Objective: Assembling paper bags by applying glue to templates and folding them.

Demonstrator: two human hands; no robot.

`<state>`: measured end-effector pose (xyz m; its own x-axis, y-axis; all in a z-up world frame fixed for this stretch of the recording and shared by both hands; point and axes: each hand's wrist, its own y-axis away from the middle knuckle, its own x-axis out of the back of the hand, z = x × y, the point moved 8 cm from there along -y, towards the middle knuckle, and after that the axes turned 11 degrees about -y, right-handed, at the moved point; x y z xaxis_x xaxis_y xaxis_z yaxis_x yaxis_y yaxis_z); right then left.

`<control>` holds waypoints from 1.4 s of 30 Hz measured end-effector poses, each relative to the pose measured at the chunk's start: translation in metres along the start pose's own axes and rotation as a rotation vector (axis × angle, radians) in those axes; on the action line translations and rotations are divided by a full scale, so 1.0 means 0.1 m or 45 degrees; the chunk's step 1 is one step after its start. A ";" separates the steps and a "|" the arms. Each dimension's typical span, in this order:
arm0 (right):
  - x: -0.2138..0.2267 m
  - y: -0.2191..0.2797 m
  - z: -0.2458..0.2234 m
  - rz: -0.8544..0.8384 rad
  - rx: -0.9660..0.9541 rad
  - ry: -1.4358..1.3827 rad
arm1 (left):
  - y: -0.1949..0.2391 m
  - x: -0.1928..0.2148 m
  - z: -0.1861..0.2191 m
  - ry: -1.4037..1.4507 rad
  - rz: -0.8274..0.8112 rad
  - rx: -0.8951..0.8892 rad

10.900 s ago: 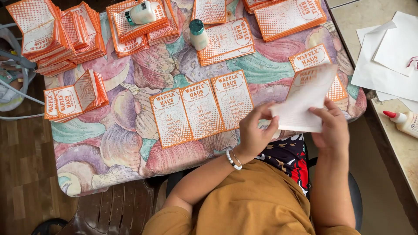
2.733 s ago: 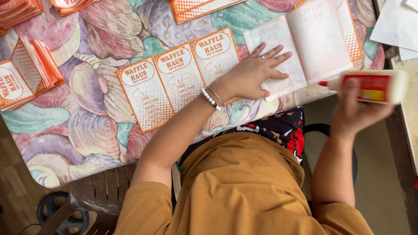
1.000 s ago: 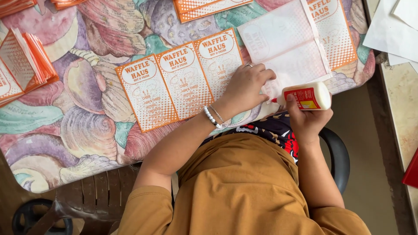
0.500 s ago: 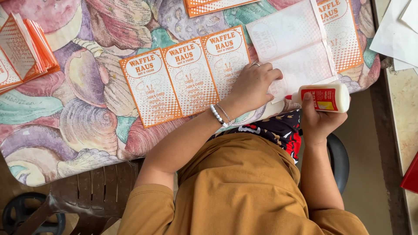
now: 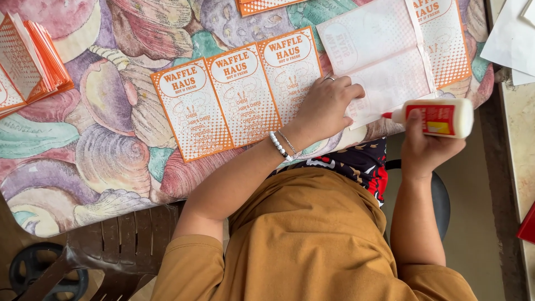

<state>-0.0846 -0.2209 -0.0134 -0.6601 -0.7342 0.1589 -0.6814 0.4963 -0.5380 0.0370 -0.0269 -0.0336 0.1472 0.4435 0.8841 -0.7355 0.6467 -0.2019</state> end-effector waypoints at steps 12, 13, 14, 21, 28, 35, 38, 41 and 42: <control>-0.02 0.18 0.09 -0.002 0.004 0.001 | 0.00 0.05 0.00 0.041 -0.020 0.019; 0.08 0.17 0.22 0.075 -0.030 0.018 | 0.00 0.05 0.00 0.047 -0.023 0.017; 0.10 0.09 0.21 0.076 -0.030 0.019 | 0.00 0.04 0.00 0.047 -0.023 0.016; 0.13 -0.11 0.09 0.103 0.074 -0.075 | 0.00 0.04 -0.01 0.056 -0.024 0.022; 0.04 0.13 0.15 0.017 -0.008 -0.032 | 0.00 0.05 0.00 0.058 -0.039 0.030; 0.32 -0.31 0.17 0.152 0.232 0.041 | 0.00 0.04 0.00 0.037 -0.057 0.024; 0.26 -0.29 0.13 0.105 0.227 0.058 | 0.00 0.04 0.00 0.066 -0.028 0.023; 0.23 -0.12 0.12 0.165 0.152 -0.051 | 0.00 0.04 0.00 0.032 -0.042 0.022; 0.17 -0.07 0.10 0.112 0.090 -0.005 | 0.00 0.03 0.00 0.037 -0.045 0.023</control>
<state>-0.0883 -0.2417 -0.0151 -0.7151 -0.6911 0.1052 -0.5967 0.5250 -0.6068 0.0373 -0.0254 -0.0308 0.1922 0.4386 0.8779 -0.7411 0.6513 -0.1631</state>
